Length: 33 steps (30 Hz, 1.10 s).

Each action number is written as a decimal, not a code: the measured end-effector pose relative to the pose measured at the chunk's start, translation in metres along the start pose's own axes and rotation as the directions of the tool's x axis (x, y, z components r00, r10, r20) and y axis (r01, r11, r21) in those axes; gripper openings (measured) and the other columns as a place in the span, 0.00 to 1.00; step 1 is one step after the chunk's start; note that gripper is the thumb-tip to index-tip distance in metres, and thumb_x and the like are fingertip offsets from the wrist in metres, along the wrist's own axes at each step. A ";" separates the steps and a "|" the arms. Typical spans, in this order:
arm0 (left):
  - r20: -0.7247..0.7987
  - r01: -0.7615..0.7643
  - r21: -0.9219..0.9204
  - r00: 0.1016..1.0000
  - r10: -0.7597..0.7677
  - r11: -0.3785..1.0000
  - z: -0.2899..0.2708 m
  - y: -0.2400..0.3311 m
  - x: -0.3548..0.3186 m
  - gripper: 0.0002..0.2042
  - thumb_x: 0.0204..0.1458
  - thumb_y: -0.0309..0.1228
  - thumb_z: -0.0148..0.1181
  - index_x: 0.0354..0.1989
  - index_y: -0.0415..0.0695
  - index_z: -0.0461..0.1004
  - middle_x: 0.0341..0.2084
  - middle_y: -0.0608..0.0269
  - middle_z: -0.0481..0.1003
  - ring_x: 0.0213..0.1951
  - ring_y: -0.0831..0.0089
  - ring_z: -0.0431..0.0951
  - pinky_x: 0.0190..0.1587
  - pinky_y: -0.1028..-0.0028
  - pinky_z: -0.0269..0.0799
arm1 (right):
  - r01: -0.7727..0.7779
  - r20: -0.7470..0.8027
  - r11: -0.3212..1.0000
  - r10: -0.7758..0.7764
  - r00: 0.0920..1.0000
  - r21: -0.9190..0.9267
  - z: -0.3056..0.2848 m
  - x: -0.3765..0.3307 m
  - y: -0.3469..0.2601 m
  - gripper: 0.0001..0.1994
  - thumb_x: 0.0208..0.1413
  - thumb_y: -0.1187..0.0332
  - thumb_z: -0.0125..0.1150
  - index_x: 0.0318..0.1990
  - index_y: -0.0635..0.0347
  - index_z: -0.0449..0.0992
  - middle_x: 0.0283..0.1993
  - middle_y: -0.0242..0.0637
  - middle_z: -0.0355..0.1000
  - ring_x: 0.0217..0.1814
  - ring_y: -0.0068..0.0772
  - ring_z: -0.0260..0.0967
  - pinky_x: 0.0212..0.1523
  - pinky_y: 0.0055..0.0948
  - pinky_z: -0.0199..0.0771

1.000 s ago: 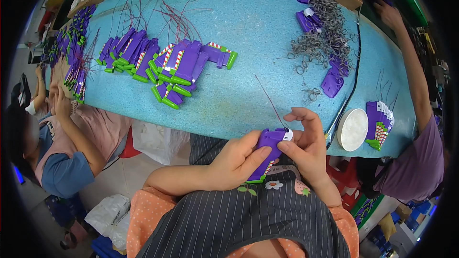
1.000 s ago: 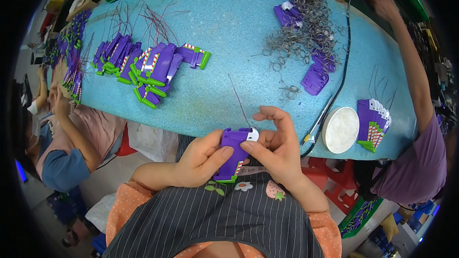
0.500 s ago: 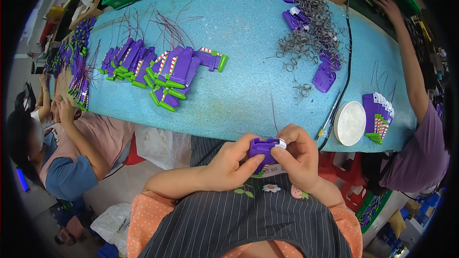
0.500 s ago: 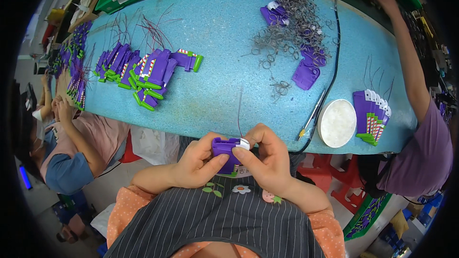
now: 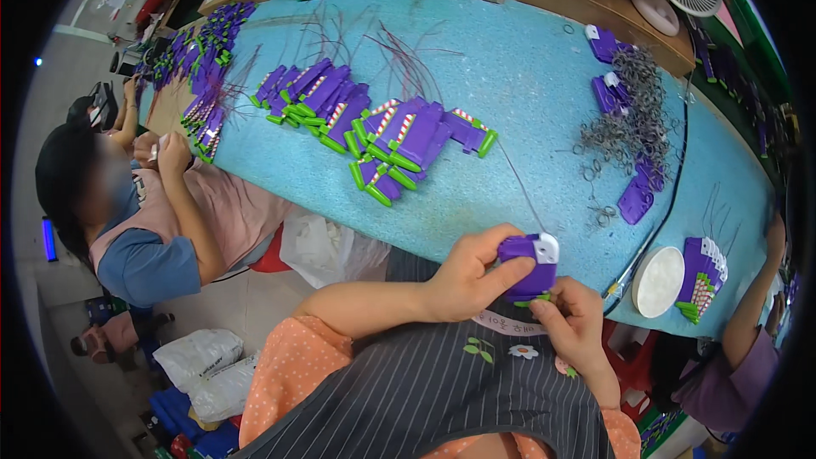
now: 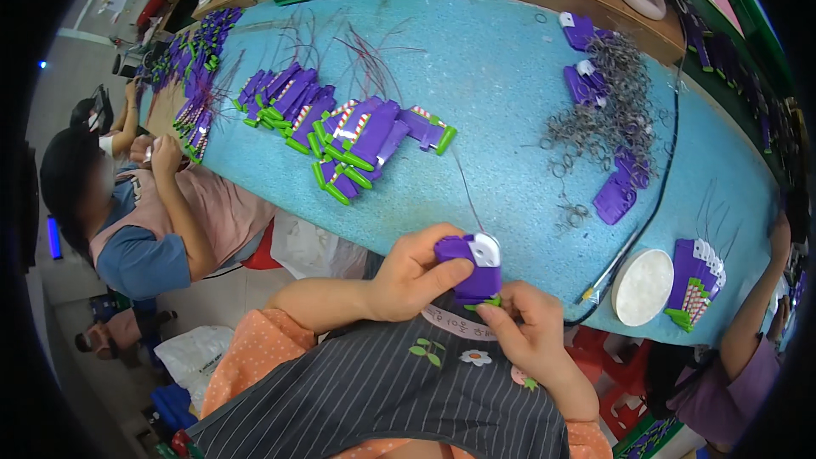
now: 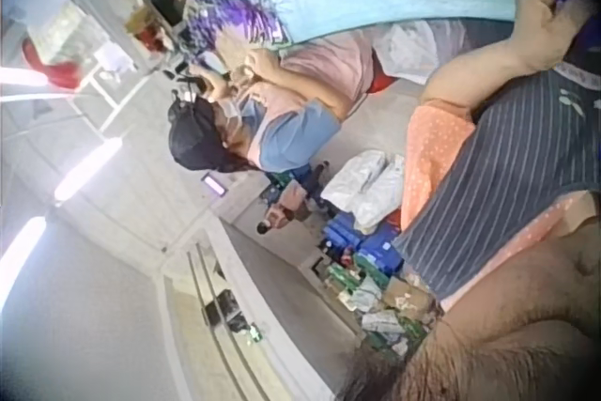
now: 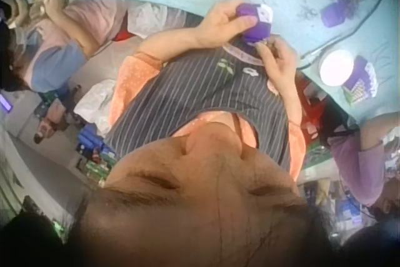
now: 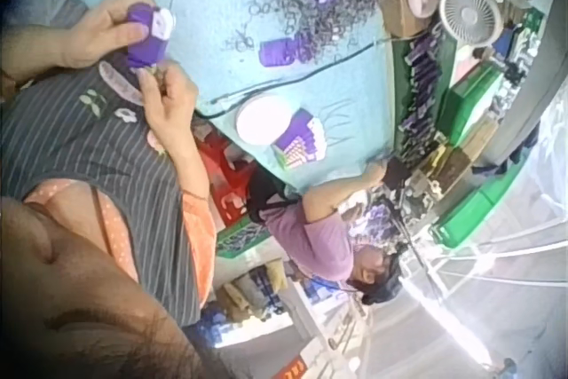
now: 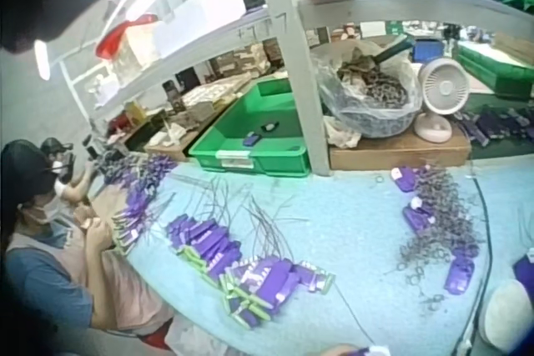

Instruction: The person assembles small purple and green plastic components by hand at a workbench. They repeatedly pick up a purple housing, insert a white piece, and attach a green base, then place the finished unit on the table. The process is repeated for multiple units throughout the clip.

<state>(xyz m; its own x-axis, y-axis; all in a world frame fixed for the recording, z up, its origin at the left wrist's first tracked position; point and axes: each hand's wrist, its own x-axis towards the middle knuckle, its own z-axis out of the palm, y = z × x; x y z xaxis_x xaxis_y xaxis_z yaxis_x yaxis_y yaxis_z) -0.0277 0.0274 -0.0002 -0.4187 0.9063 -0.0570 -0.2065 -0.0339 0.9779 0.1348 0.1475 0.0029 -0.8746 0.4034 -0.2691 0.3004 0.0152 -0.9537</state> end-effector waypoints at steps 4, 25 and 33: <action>-0.062 0.100 -0.139 0.992 -0.109 0.985 0.002 -0.002 -0.008 0.08 0.56 0.26 0.52 0.42 0.37 0.67 0.31 0.67 0.73 0.34 0.85 0.70 0.36 0.81 0.68 | -0.057 -0.012 0.986 0.060 0.998 0.160 0.010 0.003 0.000 0.05 0.50 0.73 0.62 0.30 0.65 0.73 0.23 0.32 0.68 0.22 0.15 0.62 0.23 0.18 0.60; 0.264 -0.245 0.018 0.936 0.232 0.969 0.007 -0.022 -0.001 0.11 0.52 0.22 0.54 0.44 0.36 0.66 0.39 0.53 0.70 0.43 0.60 0.70 0.50 0.64 0.64 | 0.483 -0.138 0.864 -0.500 0.855 -0.139 -0.007 0.005 -0.011 0.10 0.44 0.72 0.67 0.34 0.63 0.75 0.27 0.37 0.66 0.28 0.32 0.64 0.27 0.28 0.62; 0.163 -0.153 -0.052 0.974 0.160 0.987 -0.002 -0.023 -0.013 0.10 0.50 0.22 0.56 0.41 0.36 0.68 0.37 0.52 0.71 0.42 0.67 0.70 0.46 0.72 0.64 | 0.477 -0.168 0.876 -0.481 0.860 -0.067 0.004 0.015 -0.008 0.11 0.43 0.73 0.67 0.35 0.63 0.74 0.29 0.40 0.68 0.28 0.35 0.66 0.27 0.28 0.65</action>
<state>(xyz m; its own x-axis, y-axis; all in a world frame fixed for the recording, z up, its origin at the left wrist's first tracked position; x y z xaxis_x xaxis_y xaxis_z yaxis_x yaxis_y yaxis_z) -0.0198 0.0156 -0.0222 -0.2961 0.9457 0.1338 -0.1852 -0.1943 0.9633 0.1172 0.1494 0.0063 -0.8333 0.4932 0.2498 -0.1285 0.2667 -0.9552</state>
